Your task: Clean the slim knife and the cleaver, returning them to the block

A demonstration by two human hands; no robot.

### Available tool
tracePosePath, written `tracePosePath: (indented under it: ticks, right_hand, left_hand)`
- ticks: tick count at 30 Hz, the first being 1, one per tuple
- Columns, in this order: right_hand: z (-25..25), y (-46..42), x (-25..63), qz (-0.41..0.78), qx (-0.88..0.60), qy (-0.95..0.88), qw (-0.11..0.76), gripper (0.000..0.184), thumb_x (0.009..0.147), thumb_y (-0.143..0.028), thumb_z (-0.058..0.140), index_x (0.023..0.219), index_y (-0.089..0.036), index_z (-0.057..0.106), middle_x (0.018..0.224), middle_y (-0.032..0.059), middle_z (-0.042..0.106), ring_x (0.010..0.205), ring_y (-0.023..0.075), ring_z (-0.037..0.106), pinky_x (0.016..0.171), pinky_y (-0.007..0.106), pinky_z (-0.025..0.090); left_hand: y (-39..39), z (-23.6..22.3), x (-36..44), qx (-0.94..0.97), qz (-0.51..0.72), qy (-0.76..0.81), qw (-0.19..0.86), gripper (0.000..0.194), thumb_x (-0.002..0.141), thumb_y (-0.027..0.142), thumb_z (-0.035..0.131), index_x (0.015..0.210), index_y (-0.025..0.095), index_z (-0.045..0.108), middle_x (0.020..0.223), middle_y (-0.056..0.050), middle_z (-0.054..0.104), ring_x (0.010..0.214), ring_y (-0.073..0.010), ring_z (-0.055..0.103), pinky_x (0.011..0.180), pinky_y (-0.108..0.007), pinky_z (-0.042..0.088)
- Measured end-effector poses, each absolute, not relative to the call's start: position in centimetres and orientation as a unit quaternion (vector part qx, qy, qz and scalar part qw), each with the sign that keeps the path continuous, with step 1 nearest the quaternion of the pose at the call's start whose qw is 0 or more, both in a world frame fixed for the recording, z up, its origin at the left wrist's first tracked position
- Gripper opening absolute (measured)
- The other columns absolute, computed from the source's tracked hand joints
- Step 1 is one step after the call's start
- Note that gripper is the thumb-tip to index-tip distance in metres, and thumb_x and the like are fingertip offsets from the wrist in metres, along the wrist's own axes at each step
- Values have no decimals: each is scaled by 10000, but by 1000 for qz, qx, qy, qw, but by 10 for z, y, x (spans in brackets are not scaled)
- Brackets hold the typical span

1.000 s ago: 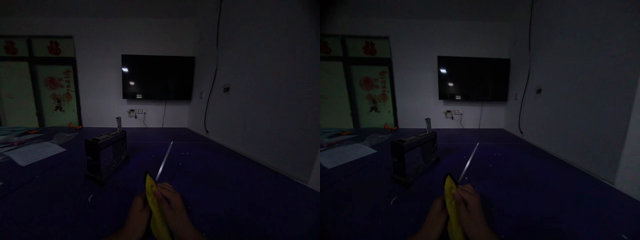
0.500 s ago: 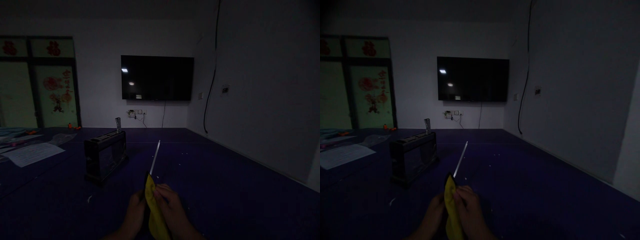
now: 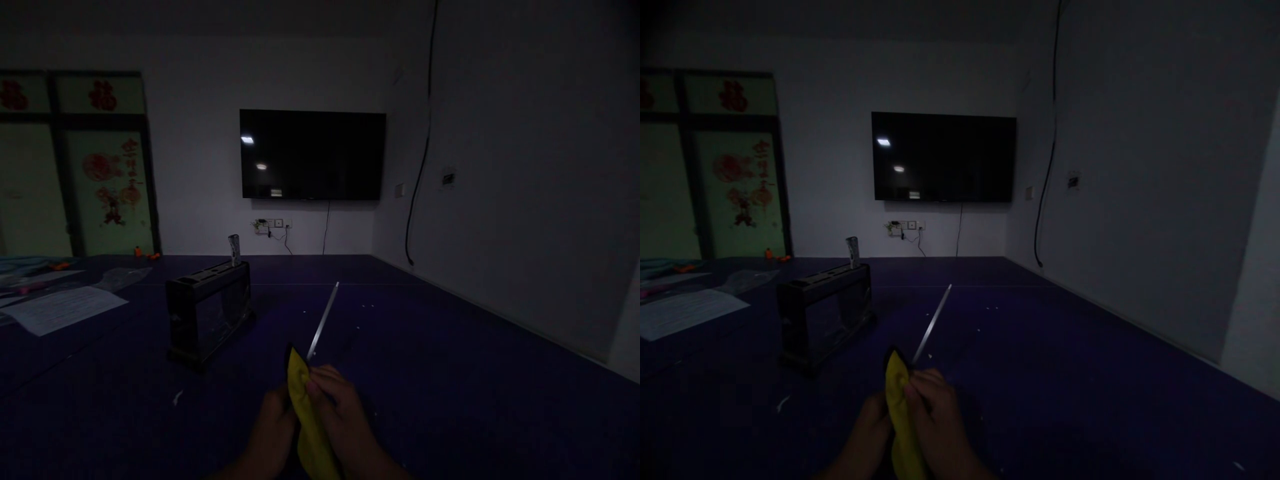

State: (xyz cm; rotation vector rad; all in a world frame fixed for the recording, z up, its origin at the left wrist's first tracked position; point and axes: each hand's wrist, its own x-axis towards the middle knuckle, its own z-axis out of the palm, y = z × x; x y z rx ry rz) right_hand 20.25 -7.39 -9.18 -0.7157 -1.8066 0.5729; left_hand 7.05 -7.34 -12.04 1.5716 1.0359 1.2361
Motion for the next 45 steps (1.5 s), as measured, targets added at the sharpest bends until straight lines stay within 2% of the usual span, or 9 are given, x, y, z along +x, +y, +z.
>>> tracePosePath:
  ticks: [4, 12, 19, 24, 32, 36, 39, 42, 45]
  right_hand:
    - [-96, -71, 201, 254, -303, -748, 533, 330, 929, -377, 418, 815, -226, 689, 769, 28, 649, 771, 164, 568, 728, 283, 431]
    - [-101, -67, 202, 261, -322, -729, 545, 370, 910, -419, 433, 726, -216, 682, 707, 35, 630, 776, 179, 576, 732, 290, 447]
    - [-97, -71, 204, 261, -332, -733, 534, 373, 911, -430, 422, 753, -212, 681, 752, 40, 646, 753, 174, 574, 715, 288, 451]
    - [-95, -72, 204, 232, -324, -743, 537, 384, 922, -419, 407, 730, -210, 665, 722, 36, 636, 726, 165, 565, 763, 296, 453]
    - [-94, -72, 204, 216, -320, -751, 536, 361, 930, -384, 410, 742, -224, 673, 697, 21, 640, 708, 161, 570, 779, 301, 447]
    - [-94, -72, 203, 223, -325, -747, 536, 356, 925, -396, 421, 761, -216, 681, 737, 28, 652, 732, 162, 583, 768, 294, 447]
    - [-95, -71, 203, 227, -329, -748, 531, 381, 922, -411, 416, 721, -212, 670, 713, 28, 638, 738, 168, 583, 748, 294, 449]
    - [-96, -70, 204, 233, -326, -747, 530, 392, 921, -422, 408, 713, -216, 668, 695, 28, 630, 751, 175, 583, 737, 297, 453]
    - [-98, -70, 204, 238, -328, -743, 533, 385, 918, -426, 415, 730, -216, 676, 718, 32, 639, 746, 173, 582, 749, 300, 457]
  left_hand:
    - [-70, -119, 70, 605, 507, 416, 451, 420, 759, 403, 485, 998, 107, 662, 930, -90, 684, 859, -237, 586, 745, -307, 460]
    - [-71, -112, 73, 551, 535, 416, 487, 437, 736, 433, 509, 950, 90, 677, 755, -76, 691, 782, -245, 609, 749, -334, 466]
    - [-69, -118, 73, 575, 516, 414, 481, 449, 767, 438, 506, 1002, 87, 657, 829, -87, 695, 810, -236, 610, 734, -315, 469]
    - [-72, -119, 71, 624, 490, 411, 450, 411, 794, 398, 496, 1042, 107, 645, 892, -78, 692, 827, -219, 596, 703, -276, 461]
    - [-73, -115, 72, 642, 484, 393, 447, 392, 783, 360, 507, 1055, 114, 645, 801, -51, 692, 767, -208, 591, 627, -254, 445]
    - [-73, -114, 72, 617, 499, 405, 455, 399, 762, 382, 505, 1004, 108, 665, 766, -54, 691, 731, -212, 589, 634, -275, 450]
    - [-70, -117, 72, 595, 503, 421, 465, 414, 762, 402, 492, 987, 102, 667, 820, -70, 696, 751, -220, 596, 635, -285, 459]
    - [-66, -122, 71, 575, 517, 412, 482, 425, 762, 419, 501, 992, 99, 660, 871, -84, 695, 802, -225, 606, 707, -303, 470]
    - [-64, -122, 71, 550, 528, 411, 500, 462, 740, 461, 535, 972, 81, 658, 831, -94, 694, 776, -225, 616, 737, -316, 471]
